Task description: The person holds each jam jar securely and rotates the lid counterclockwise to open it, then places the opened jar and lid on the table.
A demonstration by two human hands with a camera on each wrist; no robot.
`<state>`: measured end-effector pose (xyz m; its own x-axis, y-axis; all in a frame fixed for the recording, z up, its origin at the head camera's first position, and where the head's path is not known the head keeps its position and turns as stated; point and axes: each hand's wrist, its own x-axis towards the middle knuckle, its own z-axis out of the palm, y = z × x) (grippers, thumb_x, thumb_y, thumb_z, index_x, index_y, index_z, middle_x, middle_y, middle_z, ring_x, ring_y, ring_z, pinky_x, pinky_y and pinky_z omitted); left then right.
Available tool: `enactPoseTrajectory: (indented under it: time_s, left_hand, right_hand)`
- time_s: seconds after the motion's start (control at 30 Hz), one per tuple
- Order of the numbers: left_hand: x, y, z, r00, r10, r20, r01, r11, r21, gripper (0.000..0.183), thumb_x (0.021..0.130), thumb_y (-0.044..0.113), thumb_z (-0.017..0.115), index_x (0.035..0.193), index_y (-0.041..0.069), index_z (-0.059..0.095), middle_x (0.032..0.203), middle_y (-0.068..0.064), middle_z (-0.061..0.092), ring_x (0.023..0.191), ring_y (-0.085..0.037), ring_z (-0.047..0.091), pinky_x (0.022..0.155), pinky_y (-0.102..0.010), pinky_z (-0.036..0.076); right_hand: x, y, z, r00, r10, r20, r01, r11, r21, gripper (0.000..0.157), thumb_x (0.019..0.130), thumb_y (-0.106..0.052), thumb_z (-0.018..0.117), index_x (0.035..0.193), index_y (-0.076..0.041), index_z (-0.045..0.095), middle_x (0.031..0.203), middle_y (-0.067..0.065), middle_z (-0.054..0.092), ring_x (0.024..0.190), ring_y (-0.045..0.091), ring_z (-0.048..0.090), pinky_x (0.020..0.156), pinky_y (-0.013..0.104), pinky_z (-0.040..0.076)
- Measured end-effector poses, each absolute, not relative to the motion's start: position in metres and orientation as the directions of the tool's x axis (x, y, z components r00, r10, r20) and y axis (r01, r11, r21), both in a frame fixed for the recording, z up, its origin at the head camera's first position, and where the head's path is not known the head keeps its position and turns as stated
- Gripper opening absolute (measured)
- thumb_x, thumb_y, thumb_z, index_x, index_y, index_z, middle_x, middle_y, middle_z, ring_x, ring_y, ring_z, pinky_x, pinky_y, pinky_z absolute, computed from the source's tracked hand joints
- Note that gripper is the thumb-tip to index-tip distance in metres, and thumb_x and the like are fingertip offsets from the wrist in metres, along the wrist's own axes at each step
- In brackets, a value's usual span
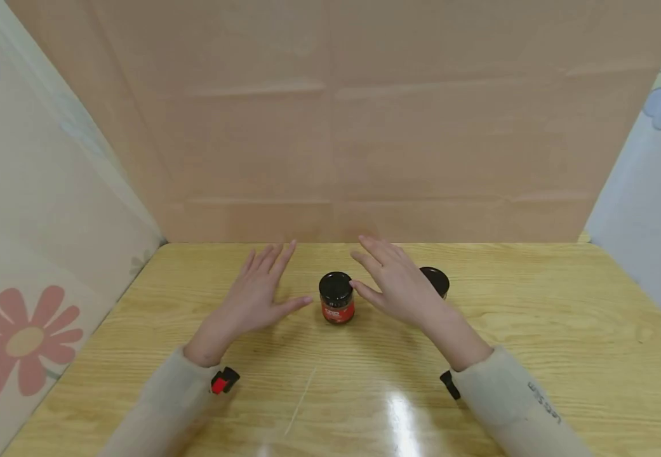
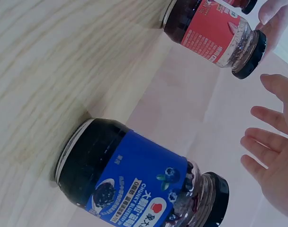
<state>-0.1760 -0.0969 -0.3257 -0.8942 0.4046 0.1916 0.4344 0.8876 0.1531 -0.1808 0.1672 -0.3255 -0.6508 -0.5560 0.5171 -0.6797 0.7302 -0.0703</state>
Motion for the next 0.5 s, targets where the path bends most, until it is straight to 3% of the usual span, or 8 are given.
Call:
enactPoseTrajectory:
  time_s: [0.13,0.5]
  left_hand:
    - [-0.173,-0.102,-0.327,-0.891,0.405,0.205,0.438,0.886,0.152,0.091,0.081,0.059,0.058,0.149,0.016,0.015,0.150,-0.018,0.028,0.141,-0.034,0.022,0.115,-0.051,0.010]
    - [-0.166,-0.123,-0.333,-0.867,0.394,0.306,0.443,0.889,0.112,0.083,0.081,0.043,0.068,0.145,0.008,0.028,0.134,-0.020,0.047,0.127,-0.035,0.042,0.110,-0.050,0.026]
  right_hand:
    - [-0.180,0.166,-0.327,-0.603,-0.567,0.562,-0.710,0.702,-0.053,0.047,0.080,-0.025,0.070,0.120,-0.003,0.058,0.134,0.017,0.050,0.123,0.033,0.048,0.103,0.052,0.034]
    - [-0.177,0.163,-0.327,-0.573,-0.576,0.582,-0.732,0.679,-0.048,0.044,0.078,-0.021,0.072,0.116,-0.004,0.061,0.124,0.013,0.059,0.114,0.030,0.055,0.103,0.048,0.035]
